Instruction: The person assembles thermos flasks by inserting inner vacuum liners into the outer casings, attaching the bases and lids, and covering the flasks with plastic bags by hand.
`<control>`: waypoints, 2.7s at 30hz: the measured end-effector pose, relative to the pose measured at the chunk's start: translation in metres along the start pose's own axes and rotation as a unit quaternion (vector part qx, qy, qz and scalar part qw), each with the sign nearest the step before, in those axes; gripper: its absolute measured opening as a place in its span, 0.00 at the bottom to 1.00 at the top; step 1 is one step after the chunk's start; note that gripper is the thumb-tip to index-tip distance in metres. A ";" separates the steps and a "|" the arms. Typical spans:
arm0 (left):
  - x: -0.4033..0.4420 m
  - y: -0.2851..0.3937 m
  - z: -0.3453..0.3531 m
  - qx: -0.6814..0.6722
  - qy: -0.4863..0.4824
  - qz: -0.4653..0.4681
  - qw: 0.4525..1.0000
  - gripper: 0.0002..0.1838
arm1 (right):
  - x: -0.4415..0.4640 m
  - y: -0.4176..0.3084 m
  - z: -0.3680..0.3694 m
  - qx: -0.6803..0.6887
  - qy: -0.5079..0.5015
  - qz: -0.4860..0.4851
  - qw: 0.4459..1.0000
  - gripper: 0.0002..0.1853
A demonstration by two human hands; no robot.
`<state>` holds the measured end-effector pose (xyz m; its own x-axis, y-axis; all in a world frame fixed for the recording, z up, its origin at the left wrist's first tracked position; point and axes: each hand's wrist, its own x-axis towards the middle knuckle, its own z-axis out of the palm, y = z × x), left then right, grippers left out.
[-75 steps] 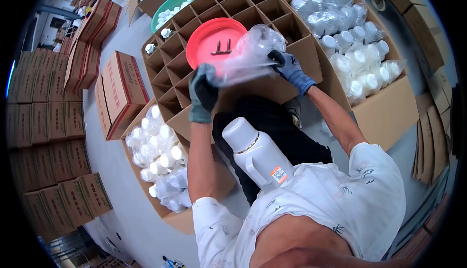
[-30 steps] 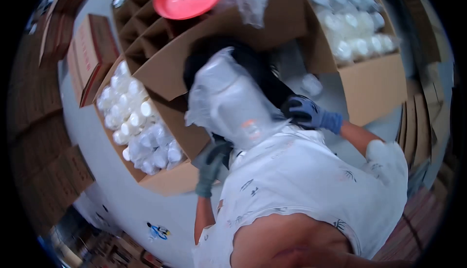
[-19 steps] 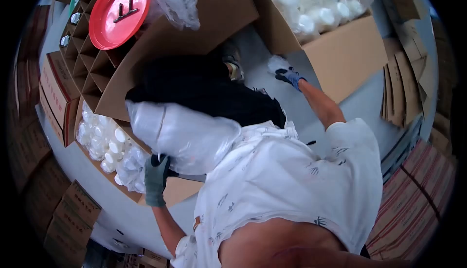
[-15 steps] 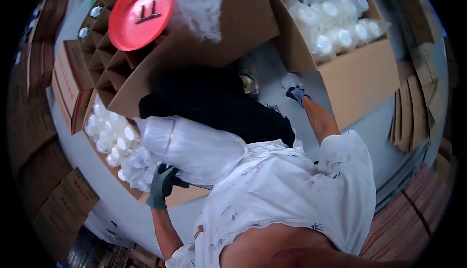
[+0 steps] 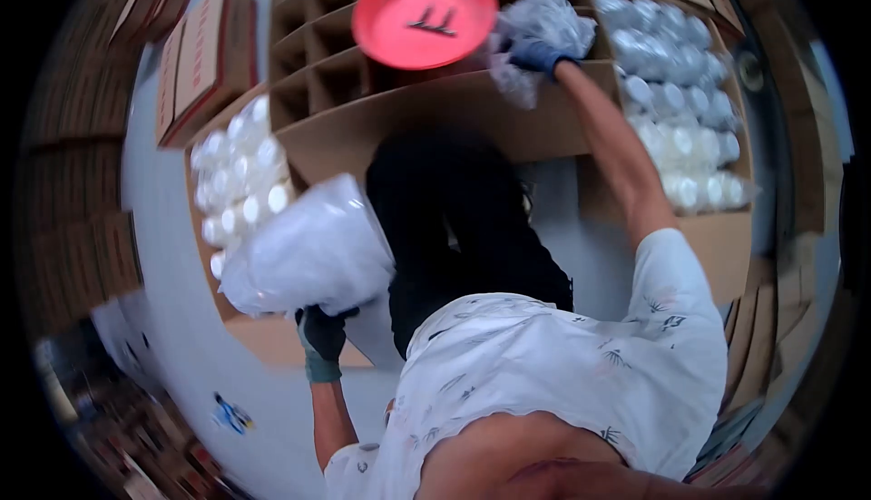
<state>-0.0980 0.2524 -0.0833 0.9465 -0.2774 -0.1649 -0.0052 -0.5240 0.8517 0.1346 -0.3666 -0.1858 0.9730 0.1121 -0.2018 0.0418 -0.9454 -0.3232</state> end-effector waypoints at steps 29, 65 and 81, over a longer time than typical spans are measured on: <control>0.041 -0.455 -0.288 -0.226 0.557 -0.353 0.717 0.11 | -0.073 -0.066 -0.062 -0.123 0.168 0.161 0.965 0.18; 0.168 -0.429 -0.295 -0.330 0.478 -0.285 0.762 0.17 | -0.071 -0.094 -0.069 0.013 0.250 0.147 0.957 0.17; 0.135 0.005 -0.009 -0.148 0.056 0.269 0.950 0.25 | -0.048 -0.332 -0.095 0.491 0.236 -0.209 0.812 0.26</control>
<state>0.0328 0.2195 -0.0963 0.8608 -0.3447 0.3743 -0.4230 -0.0759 0.9029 0.0957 -0.0876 0.0191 0.9084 0.0117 0.4179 0.4158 -0.1297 -0.9002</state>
